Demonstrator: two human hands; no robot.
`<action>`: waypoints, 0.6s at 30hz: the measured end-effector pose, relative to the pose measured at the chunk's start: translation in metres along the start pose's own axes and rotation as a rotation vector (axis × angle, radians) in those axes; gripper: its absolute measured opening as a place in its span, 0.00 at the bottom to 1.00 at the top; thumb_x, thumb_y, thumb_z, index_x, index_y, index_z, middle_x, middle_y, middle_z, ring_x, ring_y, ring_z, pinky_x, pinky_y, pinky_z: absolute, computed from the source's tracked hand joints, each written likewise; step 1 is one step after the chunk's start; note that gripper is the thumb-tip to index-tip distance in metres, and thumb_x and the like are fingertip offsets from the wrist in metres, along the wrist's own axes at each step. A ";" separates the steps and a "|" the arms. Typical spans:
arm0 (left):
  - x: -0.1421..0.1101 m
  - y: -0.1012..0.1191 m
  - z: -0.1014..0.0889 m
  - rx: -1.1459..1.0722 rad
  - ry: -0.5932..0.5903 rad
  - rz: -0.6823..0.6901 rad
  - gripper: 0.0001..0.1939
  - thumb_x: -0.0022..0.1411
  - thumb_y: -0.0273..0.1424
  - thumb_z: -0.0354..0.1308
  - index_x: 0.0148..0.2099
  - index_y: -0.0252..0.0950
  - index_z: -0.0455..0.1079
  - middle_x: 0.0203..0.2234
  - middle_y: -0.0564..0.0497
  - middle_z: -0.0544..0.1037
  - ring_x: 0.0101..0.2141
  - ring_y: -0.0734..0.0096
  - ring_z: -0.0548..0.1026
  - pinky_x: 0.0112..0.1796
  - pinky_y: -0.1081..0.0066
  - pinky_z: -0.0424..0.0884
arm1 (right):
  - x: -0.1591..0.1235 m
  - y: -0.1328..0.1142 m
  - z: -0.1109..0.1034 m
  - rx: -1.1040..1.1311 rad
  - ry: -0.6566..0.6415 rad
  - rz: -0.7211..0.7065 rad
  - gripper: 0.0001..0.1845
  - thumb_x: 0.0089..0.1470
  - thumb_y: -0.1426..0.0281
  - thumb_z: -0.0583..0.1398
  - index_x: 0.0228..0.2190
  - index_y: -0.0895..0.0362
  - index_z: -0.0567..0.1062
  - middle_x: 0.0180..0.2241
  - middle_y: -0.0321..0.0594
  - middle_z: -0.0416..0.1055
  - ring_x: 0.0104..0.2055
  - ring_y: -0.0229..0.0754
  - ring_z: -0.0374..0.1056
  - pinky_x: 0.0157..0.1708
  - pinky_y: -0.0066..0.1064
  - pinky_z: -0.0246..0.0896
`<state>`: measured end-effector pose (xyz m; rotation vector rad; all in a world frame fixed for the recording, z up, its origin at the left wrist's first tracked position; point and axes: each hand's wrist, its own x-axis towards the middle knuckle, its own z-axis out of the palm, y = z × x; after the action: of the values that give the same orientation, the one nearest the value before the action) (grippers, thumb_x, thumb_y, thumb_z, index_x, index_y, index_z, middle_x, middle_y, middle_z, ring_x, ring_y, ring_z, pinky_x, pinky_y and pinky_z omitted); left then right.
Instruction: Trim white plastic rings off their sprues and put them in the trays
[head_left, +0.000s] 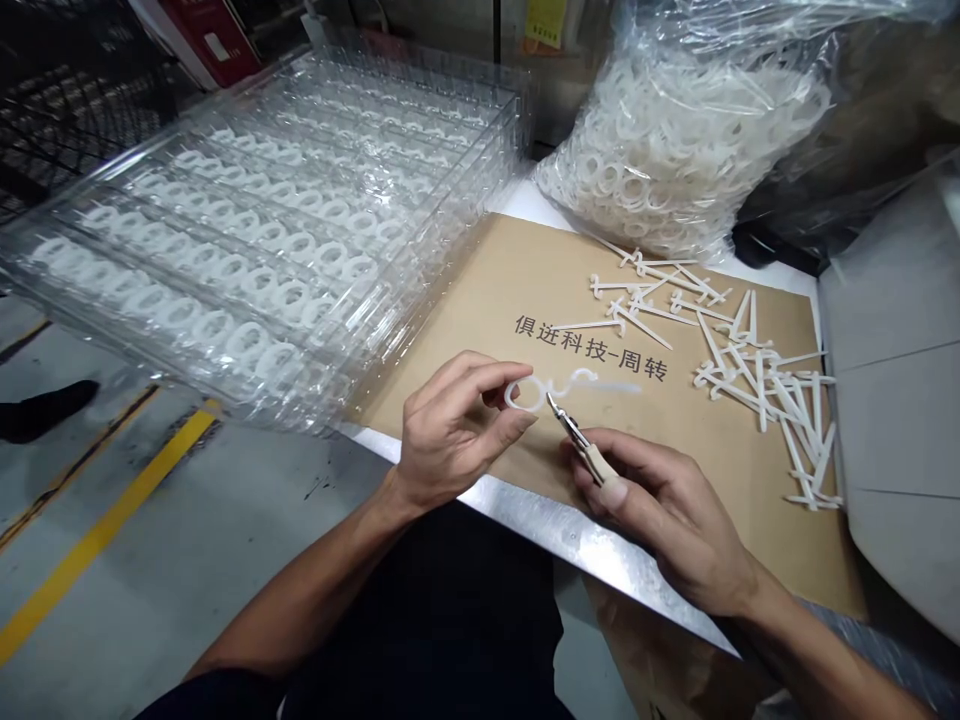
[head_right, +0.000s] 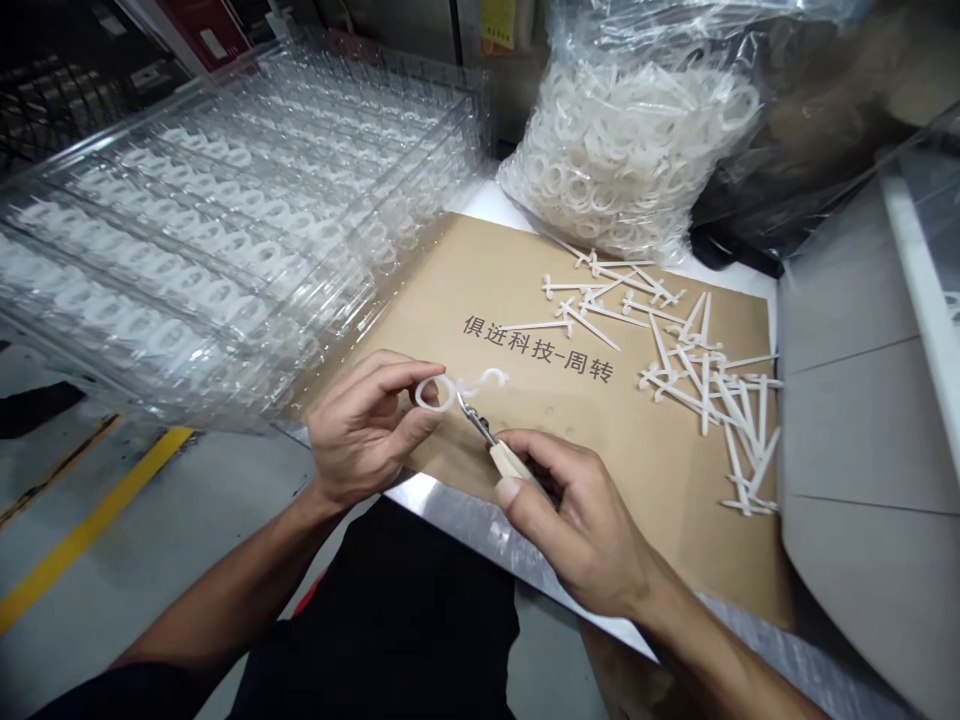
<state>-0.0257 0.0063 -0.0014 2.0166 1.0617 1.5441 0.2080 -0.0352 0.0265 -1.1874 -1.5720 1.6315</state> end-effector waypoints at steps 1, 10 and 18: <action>0.000 0.000 0.000 0.001 0.000 0.004 0.14 0.66 0.31 0.67 0.54 0.37 0.77 0.36 0.49 0.78 0.34 0.73 0.76 0.35 0.72 0.75 | 0.000 0.000 0.000 0.005 -0.001 -0.001 0.18 0.67 0.57 0.60 0.51 0.54 0.77 0.35 0.42 0.73 0.32 0.43 0.67 0.27 0.31 0.62; 0.000 0.002 0.001 0.033 -0.028 0.025 0.14 0.66 0.31 0.67 0.53 0.36 0.77 0.35 0.49 0.78 0.34 0.73 0.77 0.35 0.72 0.76 | -0.001 0.004 0.000 0.017 -0.010 -0.011 0.20 0.68 0.55 0.58 0.53 0.54 0.77 0.34 0.40 0.69 0.31 0.41 0.65 0.28 0.32 0.61; 0.000 0.002 0.001 0.060 -0.026 0.042 0.14 0.66 0.32 0.67 0.53 0.35 0.76 0.34 0.50 0.78 0.34 0.74 0.77 0.35 0.74 0.76 | -0.002 0.008 0.001 0.065 0.000 -0.011 0.22 0.68 0.53 0.58 0.53 0.54 0.77 0.36 0.41 0.71 0.32 0.41 0.64 0.30 0.32 0.62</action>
<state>-0.0242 0.0051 -0.0001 2.1069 1.0743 1.5191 0.2097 -0.0380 0.0190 -1.1432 -1.5109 1.6628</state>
